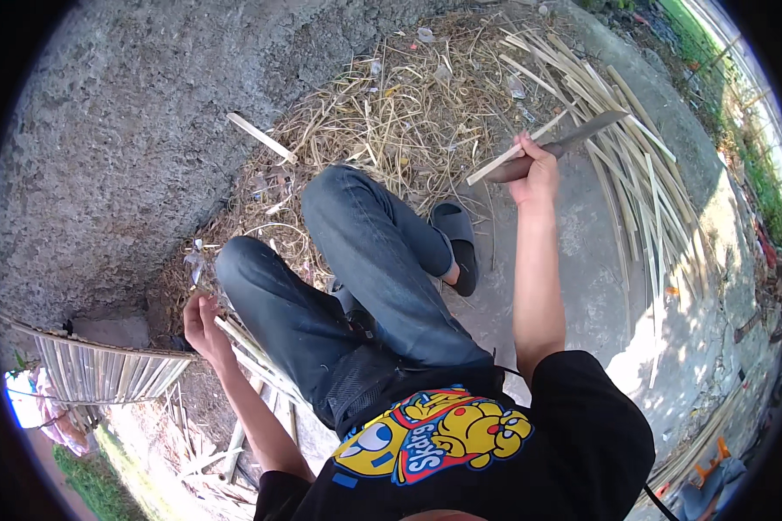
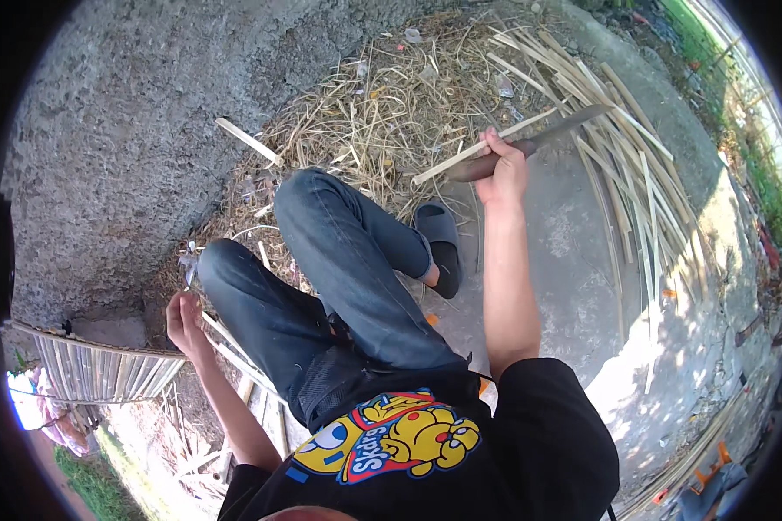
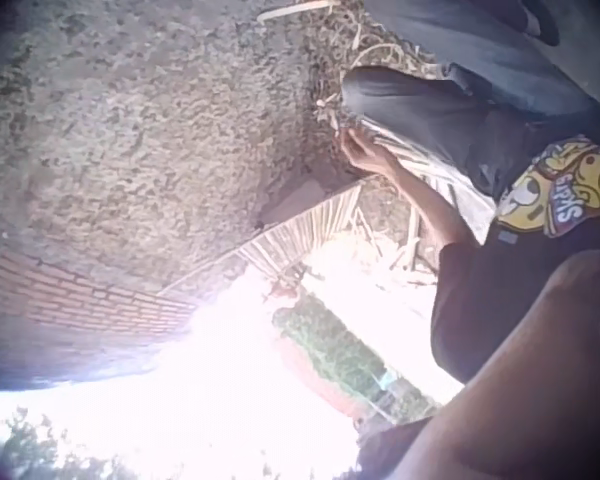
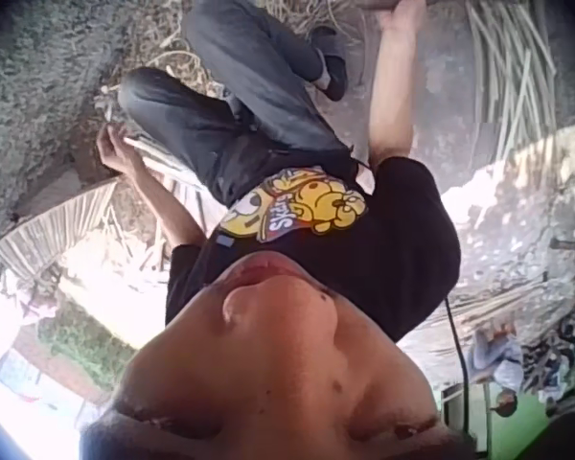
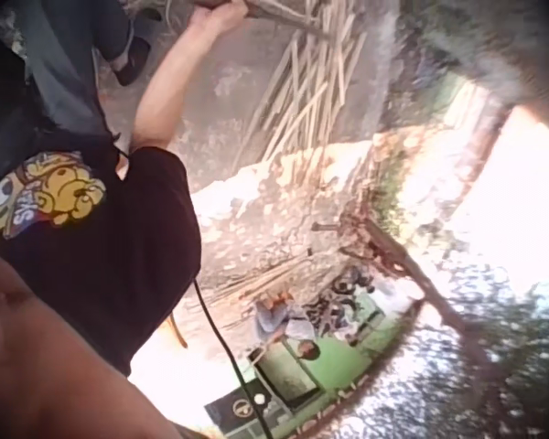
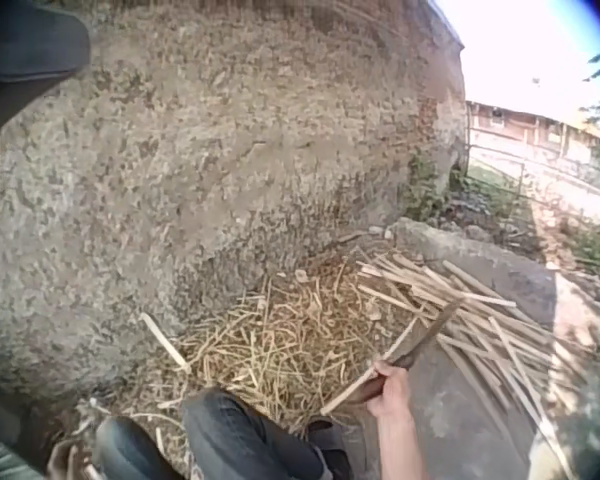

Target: The person strips thin layers from a bamboo pole using a large knife while seated. They hold the pole with one hand and pull the knife along its length, repeating the action to create multiple thin strips.

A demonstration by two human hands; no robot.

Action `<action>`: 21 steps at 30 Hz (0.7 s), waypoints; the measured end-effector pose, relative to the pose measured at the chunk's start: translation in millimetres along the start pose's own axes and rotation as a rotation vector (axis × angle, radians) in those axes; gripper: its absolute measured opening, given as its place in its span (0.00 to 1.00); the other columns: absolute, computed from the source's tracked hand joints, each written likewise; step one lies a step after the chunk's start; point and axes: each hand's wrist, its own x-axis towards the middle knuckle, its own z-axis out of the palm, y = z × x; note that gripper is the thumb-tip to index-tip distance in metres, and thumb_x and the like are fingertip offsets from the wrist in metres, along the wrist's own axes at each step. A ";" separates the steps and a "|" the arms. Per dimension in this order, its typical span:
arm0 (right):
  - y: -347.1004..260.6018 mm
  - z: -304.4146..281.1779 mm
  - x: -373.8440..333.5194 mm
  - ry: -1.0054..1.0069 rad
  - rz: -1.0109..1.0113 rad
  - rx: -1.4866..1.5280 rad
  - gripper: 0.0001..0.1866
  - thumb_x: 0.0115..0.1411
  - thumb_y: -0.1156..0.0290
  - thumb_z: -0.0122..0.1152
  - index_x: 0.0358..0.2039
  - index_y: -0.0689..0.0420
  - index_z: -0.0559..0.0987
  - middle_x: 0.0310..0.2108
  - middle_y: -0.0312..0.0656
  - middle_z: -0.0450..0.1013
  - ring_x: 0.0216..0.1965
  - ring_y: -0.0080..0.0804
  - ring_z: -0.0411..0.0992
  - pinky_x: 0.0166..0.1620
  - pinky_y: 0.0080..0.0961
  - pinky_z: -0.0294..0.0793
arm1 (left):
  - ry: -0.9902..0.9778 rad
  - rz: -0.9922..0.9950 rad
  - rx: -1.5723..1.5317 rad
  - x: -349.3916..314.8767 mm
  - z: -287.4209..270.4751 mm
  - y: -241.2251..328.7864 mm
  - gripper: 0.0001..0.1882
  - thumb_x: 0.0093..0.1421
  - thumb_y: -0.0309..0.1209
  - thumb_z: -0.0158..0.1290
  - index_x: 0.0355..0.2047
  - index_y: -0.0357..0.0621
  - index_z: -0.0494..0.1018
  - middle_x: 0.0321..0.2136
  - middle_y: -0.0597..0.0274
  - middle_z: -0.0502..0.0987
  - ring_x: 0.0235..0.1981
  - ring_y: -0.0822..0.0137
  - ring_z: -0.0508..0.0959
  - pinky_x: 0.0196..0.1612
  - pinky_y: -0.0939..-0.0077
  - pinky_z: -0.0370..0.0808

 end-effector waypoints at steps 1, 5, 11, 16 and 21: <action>6.6 29.2 -22.2 0.001 -0.033 0.013 0.11 0.59 0.82 0.65 0.40 0.62 0.73 0.36 0.43 0.74 0.33 0.27 0.72 0.39 0.21 0.75 | -0.032 0.023 -0.034 1.4 13.8 36.1 0.15 0.71 0.34 0.51 0.49 0.35 0.76 0.40 0.59 0.81 0.42 0.69 0.81 0.44 0.75 0.75; 55.8 114.9 -118.6 -0.149 0.064 0.121 0.14 0.58 0.84 0.66 0.34 0.55 0.69 0.32 0.41 0.73 0.32 0.28 0.71 0.38 0.23 0.74 | -0.480 0.066 -0.334 0.9 42.3 113.8 0.25 0.73 0.43 0.45 0.57 0.34 0.70 0.48 0.52 0.78 0.47 0.63 0.80 0.47 0.70 0.75; 162.8 174.8 -248.1 -0.409 0.233 -0.001 0.18 0.55 0.88 0.68 0.32 0.55 0.67 0.31 0.45 0.78 0.29 0.28 0.75 0.36 0.26 0.76 | -1.008 -0.184 -0.335 0.5 30.3 155.5 0.38 0.71 0.58 0.40 0.62 0.33 0.67 0.54 0.46 0.76 0.55 0.57 0.77 0.53 0.62 0.75; 225.1 165.2 -311.4 -0.655 0.285 -0.369 0.15 0.54 0.84 0.71 0.29 0.58 0.69 0.29 0.41 0.79 0.28 0.21 0.75 0.31 0.22 0.75 | -0.928 -0.136 -0.153 5.7 4.5 128.4 0.35 0.74 0.55 0.38 0.63 0.34 0.66 0.55 0.49 0.76 0.59 0.59 0.74 0.64 0.62 0.68; 250.4 150.8 -339.1 -0.804 0.443 -0.543 0.12 0.53 0.82 0.72 0.25 0.60 0.73 0.24 0.38 0.78 0.23 0.19 0.73 0.26 0.22 0.71 | -0.853 -0.082 -0.209 -0.8 -14.7 121.5 0.29 0.74 0.49 0.42 0.62 0.38 0.70 0.55 0.49 0.76 0.58 0.61 0.74 0.62 0.60 0.68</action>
